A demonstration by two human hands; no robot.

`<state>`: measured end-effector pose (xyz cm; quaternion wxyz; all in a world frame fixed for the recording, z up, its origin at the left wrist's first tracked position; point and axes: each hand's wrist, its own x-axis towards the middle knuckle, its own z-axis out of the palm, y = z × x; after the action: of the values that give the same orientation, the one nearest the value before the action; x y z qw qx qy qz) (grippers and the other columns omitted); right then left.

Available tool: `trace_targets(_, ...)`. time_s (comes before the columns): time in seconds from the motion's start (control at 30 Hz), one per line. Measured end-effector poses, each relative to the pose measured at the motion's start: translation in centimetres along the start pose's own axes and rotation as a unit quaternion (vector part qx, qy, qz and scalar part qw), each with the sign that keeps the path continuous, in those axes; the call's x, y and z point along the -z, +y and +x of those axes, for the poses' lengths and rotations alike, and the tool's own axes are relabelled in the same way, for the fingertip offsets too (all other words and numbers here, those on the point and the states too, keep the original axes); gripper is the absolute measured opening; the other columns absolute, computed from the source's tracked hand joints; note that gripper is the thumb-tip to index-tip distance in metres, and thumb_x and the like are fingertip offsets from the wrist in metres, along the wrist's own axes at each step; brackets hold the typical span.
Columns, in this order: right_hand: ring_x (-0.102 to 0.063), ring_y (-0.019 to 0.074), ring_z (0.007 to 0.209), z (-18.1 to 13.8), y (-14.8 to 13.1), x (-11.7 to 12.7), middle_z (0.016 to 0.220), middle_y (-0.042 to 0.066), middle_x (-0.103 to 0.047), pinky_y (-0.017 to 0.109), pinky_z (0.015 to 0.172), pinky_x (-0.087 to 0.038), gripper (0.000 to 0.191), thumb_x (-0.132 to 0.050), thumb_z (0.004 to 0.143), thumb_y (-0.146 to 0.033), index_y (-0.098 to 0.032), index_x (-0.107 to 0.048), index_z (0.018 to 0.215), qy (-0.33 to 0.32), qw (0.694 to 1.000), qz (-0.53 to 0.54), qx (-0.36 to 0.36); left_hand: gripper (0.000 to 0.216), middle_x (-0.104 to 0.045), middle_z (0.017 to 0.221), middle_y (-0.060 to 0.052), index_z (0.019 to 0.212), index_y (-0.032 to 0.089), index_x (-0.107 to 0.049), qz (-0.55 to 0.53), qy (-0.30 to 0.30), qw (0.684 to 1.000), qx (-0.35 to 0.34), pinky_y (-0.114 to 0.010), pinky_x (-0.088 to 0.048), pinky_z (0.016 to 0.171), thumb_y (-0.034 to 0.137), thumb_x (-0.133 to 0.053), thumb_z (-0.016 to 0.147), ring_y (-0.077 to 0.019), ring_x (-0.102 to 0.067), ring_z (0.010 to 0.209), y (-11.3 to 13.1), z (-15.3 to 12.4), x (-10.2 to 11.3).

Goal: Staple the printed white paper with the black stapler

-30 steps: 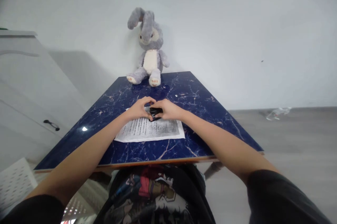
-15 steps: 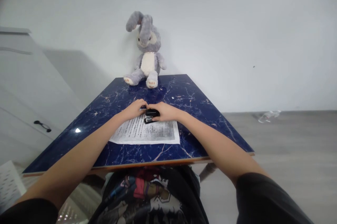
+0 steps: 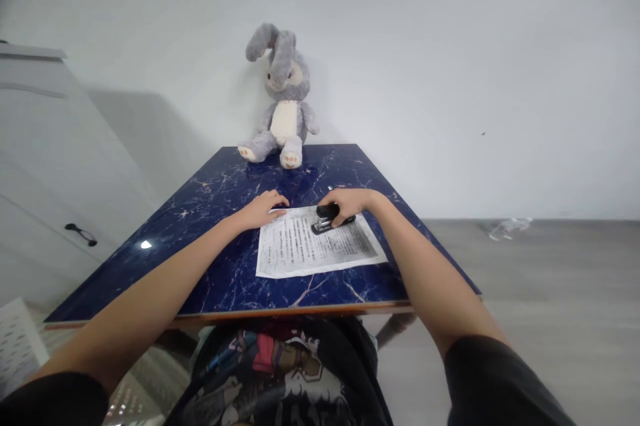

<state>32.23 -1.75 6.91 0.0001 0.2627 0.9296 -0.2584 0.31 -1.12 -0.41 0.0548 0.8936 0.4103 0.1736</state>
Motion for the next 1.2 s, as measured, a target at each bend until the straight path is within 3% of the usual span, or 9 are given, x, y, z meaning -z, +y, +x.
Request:
trace_targets(0.17, -0.054, 0.0133, 0.068, 2.4, -1.4, -2.1, 0.075, -0.004, -0.06, 0.027, 0.067, -0.041, 0.022, -0.077, 0.079, -0.036, -0.02, -0.062, 0.078, 0.055, 0.996, -0.038, 0.06, 0.023, -0.065, 0.114, -0.009, 0.115, 0.023, -0.069, 0.014, 0.021, 0.999, 0.027, -0.044, -0.047, 0.094, 0.036, -0.062, 0.097, -0.0295, -0.059, 0.111, 1.3, 0.2, -0.6)
trace_targets(0.3, -0.056, 0.0142, 0.07, 3.3, -2.6, -2.5, 0.076, -0.003, -0.061, 0.028, 0.067, -0.041, 0.019, -0.075, 0.08, -0.033, -0.02, -0.062, 0.081, 0.08, 0.993, -0.038, 0.082, 0.01, -0.066, 0.105, -0.008, 0.101, 0.021, -0.068, -0.006, 0.014, 0.999, 0.029, -0.042, -0.047, 0.092, 0.027, -0.066, 0.092, -0.0294, -0.06, 0.107, 1.5, 0.4, -0.7)
trace_targets(0.43, -0.055, 0.0148, 0.069, 0.8, -0.8, 0.0, 0.076, -0.003, -0.063, 0.029, 0.065, -0.041, 0.021, -0.075, 0.08, -0.038, -0.021, -0.063, 0.081, 0.127, 0.99, -0.062, 0.004, 0.006, -0.066, 0.101, -0.008, 0.096, 0.021, -0.064, -0.051, 0.009, 0.999, 0.005, -0.038, -0.048, 0.089, 0.02, -0.059, 0.092, -0.026, -0.063, 0.099, -0.3, 0.3, 0.1)
trace_targets(0.57, -0.06, 0.0177, 0.073, -2.2, 3.0, 2.0, 0.079, 0.0, -0.068, 0.031, 0.068, -0.044, 0.022, -0.075, 0.077, -0.04, -0.02, -0.066, 0.082, 0.2, 0.971, -0.074, -0.109, 0.011, -0.071, 0.1, -0.007, 0.102, 0.022, -0.063, -0.073, 0.003, 0.996, 0.06, -0.038, -0.048, 0.089, 0.024, -0.055, 0.094, -0.0247, -0.066, 0.093, -2.9, -0.1, 1.3)
trace_targets(0.7, -0.061, 0.018, 0.069, -2.7, 5.1, 1.6, 0.074, 0.0, -0.068, 0.03, 0.063, -0.043, 0.021, -0.076, 0.071, -0.038, -0.02, -0.066, 0.076, 0.144, 0.971, -0.085, -0.17, 0.012, -0.074, 0.102, -0.007, 0.099, 0.022, -0.065, -0.095, 0.019, 0.993, 0.074, -0.041, -0.047, 0.098, 0.025, -0.059, 0.089, -0.0256, -0.068, 0.099, -4.1, -0.3, 1.7)
trace_targets(0.9, -0.06, 0.0166, 0.072, -1.2, 3.9, 0.8, 0.078, -0.001, -0.067, 0.03, 0.068, -0.044, 0.027, -0.077, 0.074, -0.042, -0.019, -0.068, 0.085, 0.087, 0.99, -0.071, -0.086, 0.017, -0.076, 0.11, -0.01, 0.103, 0.021, -0.067, -0.115, 0.02, 0.99, 0.081, -0.042, -0.05, 0.1, 0.029, -0.06, 0.09, -0.0277, -0.07, 0.106, -2.9, -0.1, 1.4)
trace_targets(1.2, -0.056, 0.0174, 0.071, -1.4, 2.2, 1.5, 0.079, 0.001, -0.064, 0.033, 0.066, -0.039, 0.031, -0.077, 0.077, -0.045, -0.019, -0.061, 0.083, 0.049, 0.992, -0.052, -0.104, 0.035, -0.075, 0.099, -0.005, 0.118, 0.021, -0.072, -0.074, -0.013, 0.992, 0.104, -0.042, -0.05, 0.1, 0.024, -0.058, 0.086, -0.0234, -0.068, 0.091, -0.7, -0.7, 3.3)
